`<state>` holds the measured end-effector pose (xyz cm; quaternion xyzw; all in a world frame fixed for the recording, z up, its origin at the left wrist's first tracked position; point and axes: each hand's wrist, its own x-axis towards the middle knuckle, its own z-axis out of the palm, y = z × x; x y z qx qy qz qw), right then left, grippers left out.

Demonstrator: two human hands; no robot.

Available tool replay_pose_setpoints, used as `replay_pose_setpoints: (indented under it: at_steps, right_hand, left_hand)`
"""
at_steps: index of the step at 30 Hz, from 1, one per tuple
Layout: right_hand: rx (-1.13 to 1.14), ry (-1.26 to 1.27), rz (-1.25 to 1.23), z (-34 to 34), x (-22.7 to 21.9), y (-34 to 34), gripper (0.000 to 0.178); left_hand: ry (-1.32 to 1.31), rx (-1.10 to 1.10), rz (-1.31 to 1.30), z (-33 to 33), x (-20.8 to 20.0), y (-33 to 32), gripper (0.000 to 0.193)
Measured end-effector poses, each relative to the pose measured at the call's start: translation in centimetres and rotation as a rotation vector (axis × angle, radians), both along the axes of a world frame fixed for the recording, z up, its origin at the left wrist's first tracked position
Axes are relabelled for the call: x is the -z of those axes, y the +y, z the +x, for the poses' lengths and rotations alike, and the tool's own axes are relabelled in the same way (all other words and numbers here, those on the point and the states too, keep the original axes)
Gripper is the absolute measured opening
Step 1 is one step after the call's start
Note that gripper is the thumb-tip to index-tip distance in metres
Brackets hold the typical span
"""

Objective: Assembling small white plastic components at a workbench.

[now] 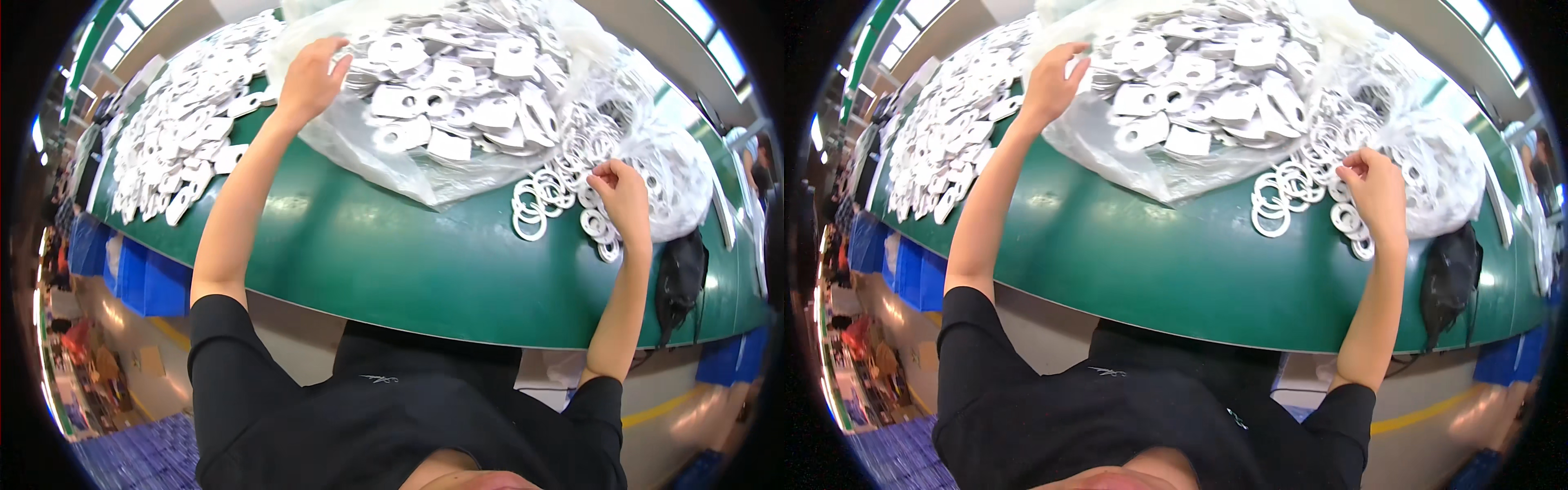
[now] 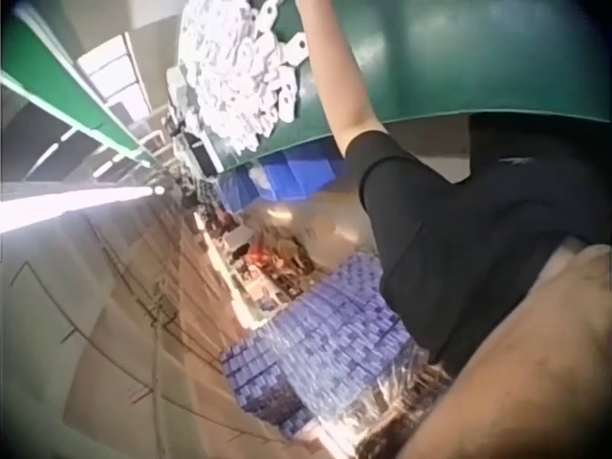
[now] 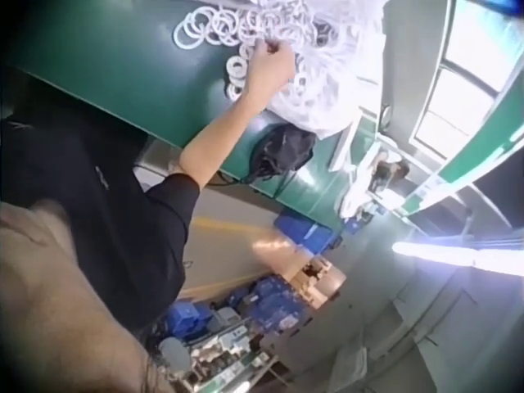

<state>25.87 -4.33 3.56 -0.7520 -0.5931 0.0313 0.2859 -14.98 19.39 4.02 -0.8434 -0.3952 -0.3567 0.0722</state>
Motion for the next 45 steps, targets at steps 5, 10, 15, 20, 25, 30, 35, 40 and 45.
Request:
replay_pose_setpoints:
  at_steps: [5, 10, 15, 20, 25, 30, 35, 40, 45]
  right_hand:
    - [0.043, -0.022, -0.26, 2.6, -0.7, -1.0, 0.022]
    - [0.058, -0.08, -0.289, 1.7, -0.6, -1.0, 0.044]
    - [0.017, -0.177, -0.185, -0.5, 0.5, -0.5, 0.041]
    - [0.047, -0.114, -0.2, -0.6, -0.6, -0.1, 0.035]
    - [0.094, -0.204, 0.055, -0.4, 0.1, 0.0, 0.031]
    - [0.103, -0.293, 0.275, -0.1, 0.5, 0.5, 0.026]
    - [0.076, -0.001, 0.425, -3.4, -1.9, 0.4, 0.015]
    - [-0.467, -0.036, 0.661, -7.6, 0.1, 0.4, 0.022]
    - [-0.707, -0.089, 0.467, -9.3, 1.4, 0.4, 0.031]
  left_hand:
    - [0.011, -0.055, 0.004, 8.4, 1.3, -1.4, 0.046]
    - [0.272, -0.291, -0.235, 12.0, 1.6, -0.8, 0.058]
    - [0.253, -0.346, -0.357, 12.2, 1.0, 0.5, 0.07]
    - [0.243, -0.257, -0.465, 10.7, -0.7, 0.6, 0.066]
    - [0.135, -0.286, -0.33, 10.1, 0.4, 0.2, 0.053]
    - [-0.155, -0.411, -0.261, 8.5, 0.3, 0.6, 0.043]
    - [-1.125, 0.266, -0.887, 8.8, -0.9, -6.3, 0.043]
    - [-1.352, 0.774, -1.706, 12.4, 1.7, -17.7, 0.039]
    - [-1.464, 0.957, -1.998, 12.7, 3.2, -19.5, 0.048]
